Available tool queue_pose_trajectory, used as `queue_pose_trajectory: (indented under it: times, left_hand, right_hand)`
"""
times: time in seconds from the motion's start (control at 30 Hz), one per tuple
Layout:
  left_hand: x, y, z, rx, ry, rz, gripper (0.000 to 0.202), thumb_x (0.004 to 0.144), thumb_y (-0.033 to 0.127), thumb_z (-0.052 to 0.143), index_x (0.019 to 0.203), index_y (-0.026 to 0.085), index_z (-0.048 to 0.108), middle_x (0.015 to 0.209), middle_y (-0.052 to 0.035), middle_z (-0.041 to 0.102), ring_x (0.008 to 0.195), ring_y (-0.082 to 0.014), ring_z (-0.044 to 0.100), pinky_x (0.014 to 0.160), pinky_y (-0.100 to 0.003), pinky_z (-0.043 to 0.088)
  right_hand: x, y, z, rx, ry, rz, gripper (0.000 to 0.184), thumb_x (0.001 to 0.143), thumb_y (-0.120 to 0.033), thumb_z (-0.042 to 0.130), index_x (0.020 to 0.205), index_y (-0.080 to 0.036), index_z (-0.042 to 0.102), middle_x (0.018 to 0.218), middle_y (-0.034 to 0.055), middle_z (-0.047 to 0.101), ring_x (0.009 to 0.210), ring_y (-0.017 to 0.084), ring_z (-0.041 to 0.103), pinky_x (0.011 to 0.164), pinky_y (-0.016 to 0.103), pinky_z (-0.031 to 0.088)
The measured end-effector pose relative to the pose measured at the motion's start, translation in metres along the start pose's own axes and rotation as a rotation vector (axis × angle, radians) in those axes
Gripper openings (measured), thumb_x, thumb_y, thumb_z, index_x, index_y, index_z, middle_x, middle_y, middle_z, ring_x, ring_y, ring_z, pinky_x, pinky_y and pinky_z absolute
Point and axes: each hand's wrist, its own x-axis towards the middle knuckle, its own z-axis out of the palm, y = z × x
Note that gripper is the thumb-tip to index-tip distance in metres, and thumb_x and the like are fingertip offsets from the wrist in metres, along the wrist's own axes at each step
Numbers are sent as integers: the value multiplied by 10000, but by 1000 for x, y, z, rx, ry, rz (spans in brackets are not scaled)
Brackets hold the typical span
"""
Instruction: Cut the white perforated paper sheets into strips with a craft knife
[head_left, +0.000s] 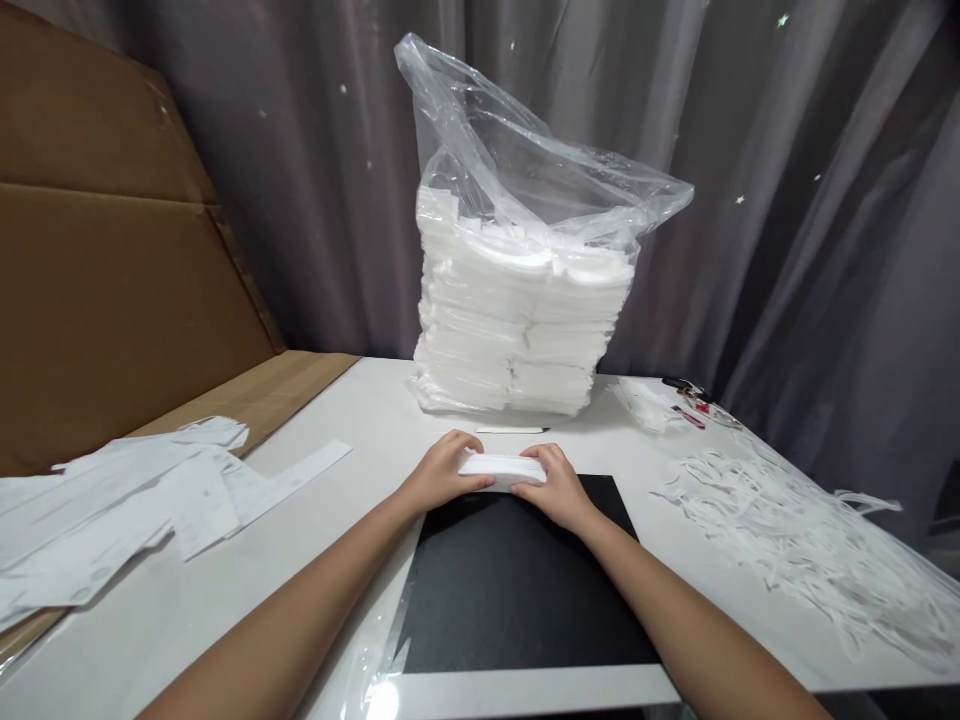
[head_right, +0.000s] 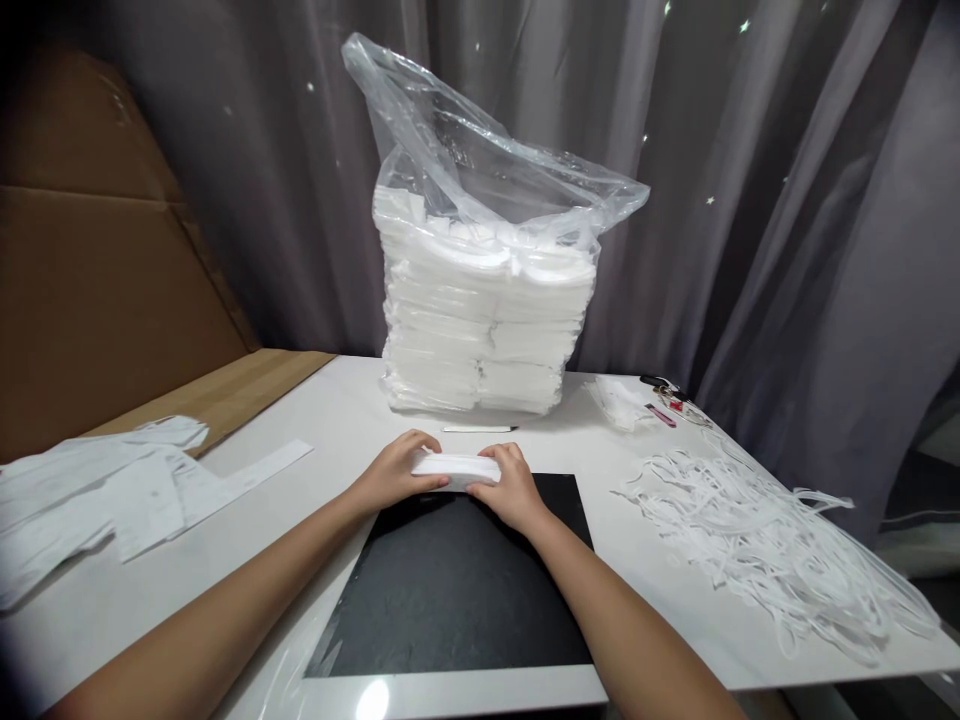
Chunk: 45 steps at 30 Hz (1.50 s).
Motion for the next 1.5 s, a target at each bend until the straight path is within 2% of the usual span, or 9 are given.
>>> queue_pose_trajectory:
  times: [0.13, 0.33, 0.5, 0.67, 0.83, 0.97, 1.17, 1.37, 1.5]
  left_hand:
    - [-5, 3, -11, 77, -85, 18, 605, 662, 483, 734, 1168, 204, 559, 1177, -87, 596, 1098, -274, 556, 932, -348, 435]
    - [5, 36, -15, 248, -208, 65, 549, 678, 297, 674, 1209, 219, 561, 1178, -89, 638, 1152, -313, 537, 1066, -465, 282]
    - [29, 57, -5, 364, -368, 64, 523, 650, 245, 625, 1170, 242, 575, 1027, -69, 692, 887, -277, 657, 765, -333, 478]
    - [32, 59, -7, 474, -393, 8, 458, 642, 305, 616, 1080, 175, 583, 878, -125, 685, 850, -346, 648, 702, -375, 469]
    - [21, 55, -16, 436, -440, 9, 578, 638, 254, 585, 1206, 227, 483, 856, -54, 679, 740, -268, 654, 574, -277, 435]
    - [21, 53, -16, 440, -413, 2, 529, 655, 292, 582, 1174, 230, 499, 831, -54, 675, 776, -292, 651, 620, -298, 437]
    - [22, 53, -11, 427, -408, -4, 549, 668, 227, 561, 1208, 247, 471, 885, -44, 680, 816, -267, 655, 644, -278, 439]
    - [23, 53, -16, 443, -445, -46, 457, 663, 327, 609, 1100, 197, 571, 866, -99, 681, 801, -309, 657, 647, -317, 458]
    - [23, 52, -15, 418, -459, -27, 542, 696, 256, 563, 1233, 212, 497, 954, -91, 677, 842, -268, 657, 658, -285, 456]
  right_hand:
    - [-1, 0, -6, 15, -79, 1, 499, 642, -166, 721, 1100, -230, 531, 1158, 51, 562, 1117, 240, 539, 960, 400, 426]
    - [-2, -4, -8, 29, -118, -9, 429, 689, -140, 659, 1093, -204, 532, 1157, 72, 589, 1119, 243, 544, 950, 402, 427]
    - [-2, -2, -10, 57, -115, -22, 449, 661, -132, 674, 1078, -238, 546, 1145, 42, 596, 1087, 233, 557, 938, 400, 440]
    - [0, 3, -8, 97, -59, 34, 527, 655, -106, 653, 1148, -233, 517, 1194, 79, 546, 1068, 225, 558, 895, 375, 476]
    - [-5, -3, 3, 166, -51, 40, 653, 697, -55, 526, 1309, -246, 408, 1337, 90, 467, 1152, 198, 536, 943, 349, 470]
    - [-8, -9, 6, 204, -74, 7, 849, 643, 4, 494, 1412, -294, 291, 1471, 78, 334, 1340, 211, 377, 1063, 401, 365]
    - [-8, -10, 4, 251, -135, 85, 903, 649, 16, 458, 1467, -251, 184, 1579, 98, 21, 1464, 209, -7, 1130, 421, 235]
    - [-4, -3, 3, 215, -92, 114, 889, 652, -36, 502, 1462, -233, 192, 1574, 107, 33, 1460, 195, -55, 1162, 392, 147]
    - [-4, -3, 4, 183, -104, 146, 860, 662, -48, 499, 1457, -188, 203, 1564, 149, 67, 1460, 210, -41, 1166, 414, 127]
